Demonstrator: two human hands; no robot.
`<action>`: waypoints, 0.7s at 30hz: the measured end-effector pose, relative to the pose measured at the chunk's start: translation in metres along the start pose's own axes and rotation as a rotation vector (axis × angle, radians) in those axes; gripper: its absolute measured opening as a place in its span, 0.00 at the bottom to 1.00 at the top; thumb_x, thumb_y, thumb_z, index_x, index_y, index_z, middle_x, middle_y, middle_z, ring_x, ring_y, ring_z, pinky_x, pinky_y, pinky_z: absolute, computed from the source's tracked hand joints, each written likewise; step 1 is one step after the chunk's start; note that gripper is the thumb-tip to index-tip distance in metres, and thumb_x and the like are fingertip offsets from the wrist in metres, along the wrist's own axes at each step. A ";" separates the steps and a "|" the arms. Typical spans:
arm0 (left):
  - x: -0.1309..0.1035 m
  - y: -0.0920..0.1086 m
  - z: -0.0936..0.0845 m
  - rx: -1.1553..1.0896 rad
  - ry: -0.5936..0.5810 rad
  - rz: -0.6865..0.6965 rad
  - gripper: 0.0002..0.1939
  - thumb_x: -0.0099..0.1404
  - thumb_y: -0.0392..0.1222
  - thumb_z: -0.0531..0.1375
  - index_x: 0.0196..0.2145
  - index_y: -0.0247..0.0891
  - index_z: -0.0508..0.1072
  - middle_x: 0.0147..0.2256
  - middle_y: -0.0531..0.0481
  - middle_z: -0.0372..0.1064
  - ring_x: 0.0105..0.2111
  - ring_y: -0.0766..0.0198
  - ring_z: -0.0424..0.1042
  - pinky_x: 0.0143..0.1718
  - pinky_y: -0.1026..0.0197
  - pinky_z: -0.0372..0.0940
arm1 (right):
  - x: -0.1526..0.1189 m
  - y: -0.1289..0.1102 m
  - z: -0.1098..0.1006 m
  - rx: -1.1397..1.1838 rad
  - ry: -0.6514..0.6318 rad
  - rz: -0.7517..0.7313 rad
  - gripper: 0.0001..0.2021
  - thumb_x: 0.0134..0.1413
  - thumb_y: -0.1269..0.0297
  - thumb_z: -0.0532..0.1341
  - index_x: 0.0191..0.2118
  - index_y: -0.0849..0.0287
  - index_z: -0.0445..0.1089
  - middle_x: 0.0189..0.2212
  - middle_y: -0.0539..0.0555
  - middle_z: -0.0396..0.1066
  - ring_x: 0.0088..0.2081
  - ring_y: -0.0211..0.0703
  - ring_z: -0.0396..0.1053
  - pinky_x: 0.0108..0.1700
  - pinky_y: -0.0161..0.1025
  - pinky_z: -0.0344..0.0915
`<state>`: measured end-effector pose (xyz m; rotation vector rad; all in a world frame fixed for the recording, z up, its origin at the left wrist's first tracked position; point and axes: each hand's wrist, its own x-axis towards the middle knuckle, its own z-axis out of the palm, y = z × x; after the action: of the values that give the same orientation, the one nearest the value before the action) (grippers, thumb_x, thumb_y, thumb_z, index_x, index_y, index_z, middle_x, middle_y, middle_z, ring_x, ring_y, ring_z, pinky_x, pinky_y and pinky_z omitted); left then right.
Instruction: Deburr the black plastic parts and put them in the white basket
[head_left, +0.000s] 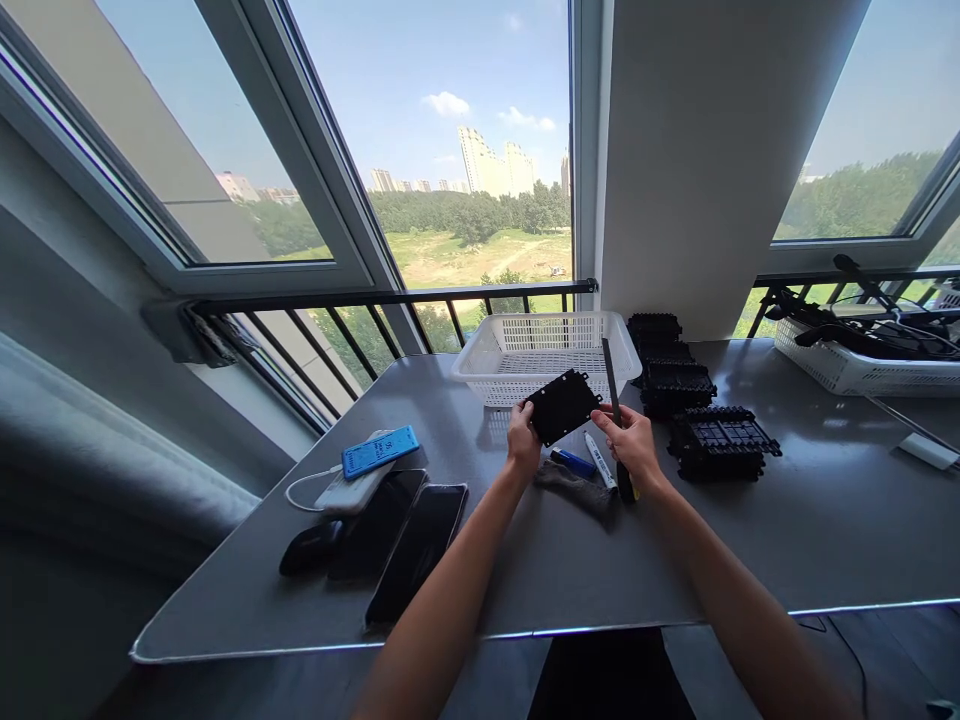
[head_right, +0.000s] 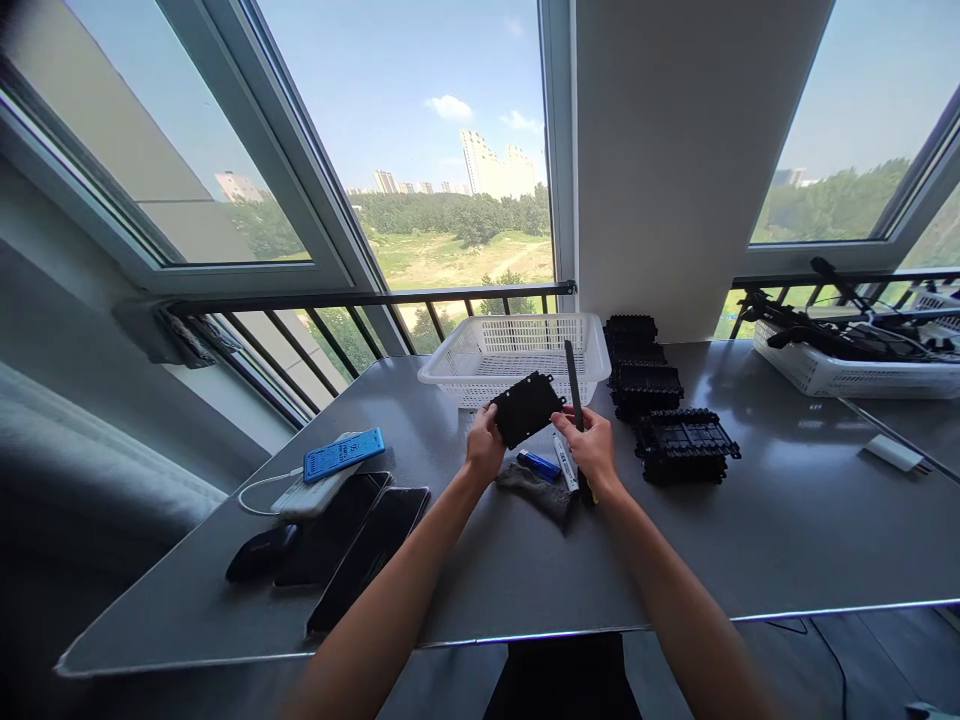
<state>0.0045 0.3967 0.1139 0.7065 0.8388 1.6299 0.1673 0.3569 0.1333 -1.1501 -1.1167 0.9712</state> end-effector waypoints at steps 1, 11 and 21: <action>-0.001 0.001 0.001 -0.035 -0.019 -0.034 0.14 0.53 0.47 0.61 0.36 0.39 0.66 0.35 0.51 0.72 0.35 0.64 0.72 0.37 0.61 0.67 | -0.001 0.000 0.001 0.008 -0.013 0.004 0.27 0.38 0.43 0.67 0.36 0.64 0.74 0.19 0.50 0.68 0.18 0.35 0.59 0.19 0.34 0.54; -0.017 0.012 0.008 0.274 -0.153 -0.068 0.28 0.42 0.44 0.70 0.41 0.40 0.66 0.23 0.57 0.70 0.21 0.68 0.68 0.23 0.68 0.61 | 0.004 0.005 -0.002 0.004 0.068 -0.044 0.22 0.43 0.44 0.64 0.31 0.62 0.72 0.16 0.48 0.64 0.17 0.35 0.59 0.20 0.34 0.54; -0.016 0.005 0.006 0.394 -0.208 -0.035 0.28 0.44 0.46 0.69 0.43 0.37 0.68 0.28 0.50 0.75 0.26 0.63 0.73 0.27 0.64 0.67 | -0.002 -0.003 0.000 -0.111 0.083 -0.128 0.26 0.51 0.40 0.56 0.35 0.62 0.73 0.25 0.55 0.72 0.23 0.40 0.65 0.24 0.35 0.60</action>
<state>0.0104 0.3810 0.1212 1.1098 1.0239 1.3436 0.1672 0.3543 0.1358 -1.1819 -1.1738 0.7641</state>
